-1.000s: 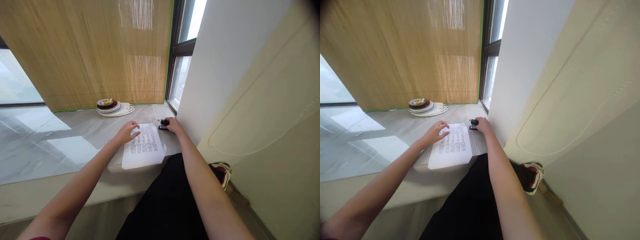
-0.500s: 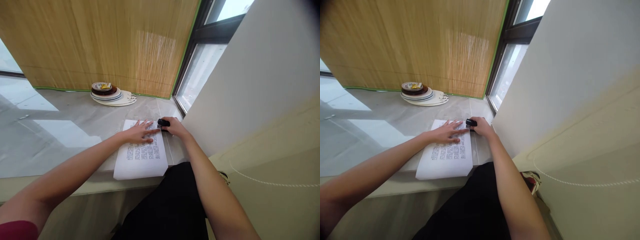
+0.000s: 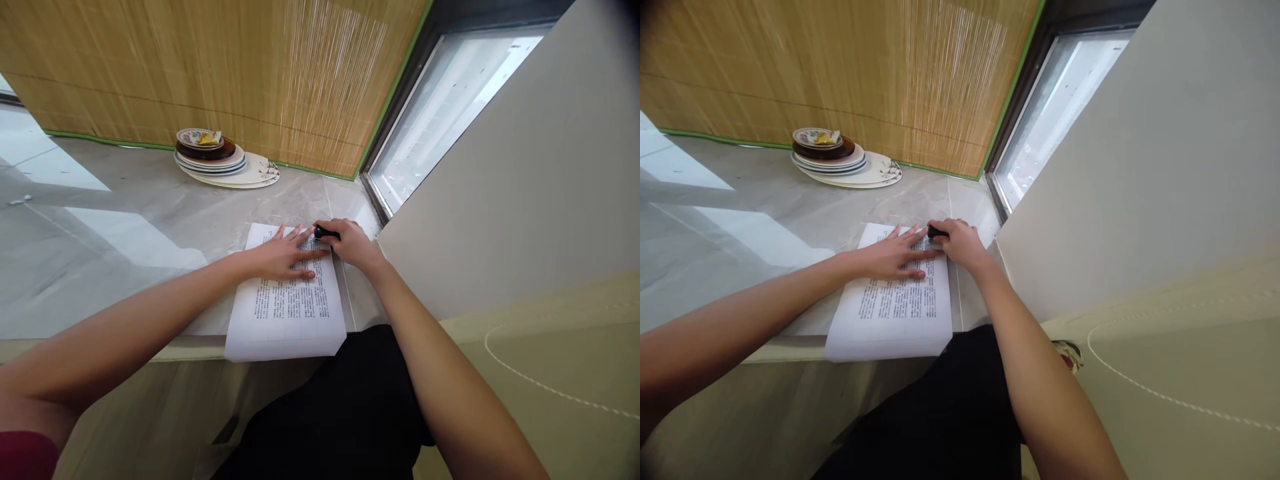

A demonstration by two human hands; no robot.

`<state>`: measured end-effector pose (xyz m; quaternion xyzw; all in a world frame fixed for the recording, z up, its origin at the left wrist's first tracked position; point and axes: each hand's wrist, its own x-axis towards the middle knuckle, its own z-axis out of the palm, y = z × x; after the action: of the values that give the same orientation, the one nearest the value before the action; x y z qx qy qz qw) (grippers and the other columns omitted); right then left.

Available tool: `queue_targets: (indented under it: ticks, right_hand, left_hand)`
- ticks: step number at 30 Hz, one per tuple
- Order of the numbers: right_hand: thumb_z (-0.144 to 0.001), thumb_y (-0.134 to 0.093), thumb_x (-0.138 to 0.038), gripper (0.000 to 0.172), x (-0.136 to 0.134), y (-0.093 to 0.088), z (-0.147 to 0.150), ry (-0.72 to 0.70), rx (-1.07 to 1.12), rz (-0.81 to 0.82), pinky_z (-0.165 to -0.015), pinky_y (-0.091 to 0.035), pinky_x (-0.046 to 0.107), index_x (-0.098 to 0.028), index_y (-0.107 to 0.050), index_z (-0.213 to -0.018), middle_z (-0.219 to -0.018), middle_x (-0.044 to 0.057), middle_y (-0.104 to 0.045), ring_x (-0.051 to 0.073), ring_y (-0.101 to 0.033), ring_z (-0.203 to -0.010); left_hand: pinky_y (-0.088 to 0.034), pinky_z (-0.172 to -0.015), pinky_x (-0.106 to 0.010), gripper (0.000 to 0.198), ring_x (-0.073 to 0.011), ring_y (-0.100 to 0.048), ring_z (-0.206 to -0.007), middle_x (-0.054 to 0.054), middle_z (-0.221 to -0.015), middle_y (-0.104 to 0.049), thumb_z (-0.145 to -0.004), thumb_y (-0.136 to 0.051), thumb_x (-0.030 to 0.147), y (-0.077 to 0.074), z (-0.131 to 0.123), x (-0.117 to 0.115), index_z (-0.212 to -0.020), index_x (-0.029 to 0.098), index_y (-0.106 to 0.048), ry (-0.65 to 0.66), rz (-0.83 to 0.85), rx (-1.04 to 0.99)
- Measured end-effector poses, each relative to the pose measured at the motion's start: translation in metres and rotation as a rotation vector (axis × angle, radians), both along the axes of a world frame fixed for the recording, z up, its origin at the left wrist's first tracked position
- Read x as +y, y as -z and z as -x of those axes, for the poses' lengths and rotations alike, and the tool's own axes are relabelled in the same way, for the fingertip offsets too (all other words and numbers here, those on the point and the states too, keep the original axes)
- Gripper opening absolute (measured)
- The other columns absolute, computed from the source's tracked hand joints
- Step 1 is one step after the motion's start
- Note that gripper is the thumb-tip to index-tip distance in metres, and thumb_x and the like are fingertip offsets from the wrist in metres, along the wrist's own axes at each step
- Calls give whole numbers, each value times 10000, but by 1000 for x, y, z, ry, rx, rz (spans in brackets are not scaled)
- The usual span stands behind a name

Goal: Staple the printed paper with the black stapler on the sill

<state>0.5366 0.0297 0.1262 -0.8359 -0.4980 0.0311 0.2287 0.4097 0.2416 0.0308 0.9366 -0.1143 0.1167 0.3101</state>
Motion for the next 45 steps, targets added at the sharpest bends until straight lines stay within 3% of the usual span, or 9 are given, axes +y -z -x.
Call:
queue_targets:
  ticks: [5,11,25,31,35,38,42,45]
  right_hand:
    - [-992,-610,-203,422,2,-1,5,24,-31,24,-1063,-465,474,-344,-699,-1380,-1177,50,-767,305,-644,-1180]
    - [-996,-595,-206,410,3,-4,11,14,-47,32,-1026,-465,465,-351,-693,-1366,-1197,42,-767,290,-640,-1173]
    - [-974,-560,-181,409,7,-6,18,78,-51,122,-990,-392,466,-371,-712,-1303,-1147,48,-741,294,-582,-1194]
    - [-969,-551,-144,344,18,-6,28,73,-210,237,-970,-372,478,-302,-753,-1199,-1196,106,-685,312,-554,-1171]
    - [-971,-582,-174,346,16,-5,28,70,-237,234,-959,-386,473,-306,-722,-1258,-1209,109,-684,318,-549,-1187]
    - [-939,-597,-132,485,1,-5,20,80,-220,165,-929,-419,432,-326,-630,-1382,-1218,88,-707,301,-578,-1169]
    - [-874,-589,-58,564,-25,-8,6,250,-219,113,-890,-466,414,-314,-625,-1375,-1227,92,-720,310,-621,-1137]
    - [-872,-572,-70,513,-31,-17,5,468,-267,13,-912,-493,475,-249,-643,-1347,-1220,141,-716,353,-623,-1154]
  left_hand:
    - [-212,-1264,-691,717,-494,-246,-1594,-30,-1719,-369,-814,-758,753,-29,9,-13,-1428,400,-651,43,-84,12]
    - [-18,-1275,-723,713,-452,-67,-1645,-5,-1811,-96,-979,-543,729,-55,18,-23,-1629,473,-397,119,-338,144]
    - [-22,-1268,-736,701,-474,-85,-1637,-10,-1811,-98,-981,-537,726,-57,18,-25,-1622,472,-412,115,-346,142]
    - [8,-1265,-742,698,-487,-72,-1635,-31,-1814,-66,-977,-528,744,-56,18,-24,-1590,412,-494,116,-320,158]
    - [13,-1267,-736,697,-465,-48,-1644,-34,-1813,-64,-986,-507,745,-59,20,-25,-1597,411,-487,105,-324,180]
    - [-4,-1271,-725,715,-446,-30,-1651,-33,-1812,-64,-986,-499,748,-63,22,-24,-1625,436,-431,103,-327,206]
    - [-27,-1281,-693,743,-423,-29,-1657,-49,-1809,-95,-966,-508,770,-66,22,-25,-1625,436,-432,93,-322,238]
    - [-113,-1283,-662,699,-417,-151,-1642,-61,-1788,-214,-949,-541,764,-70,21,-25,-1551,408,-549,68,-296,208]
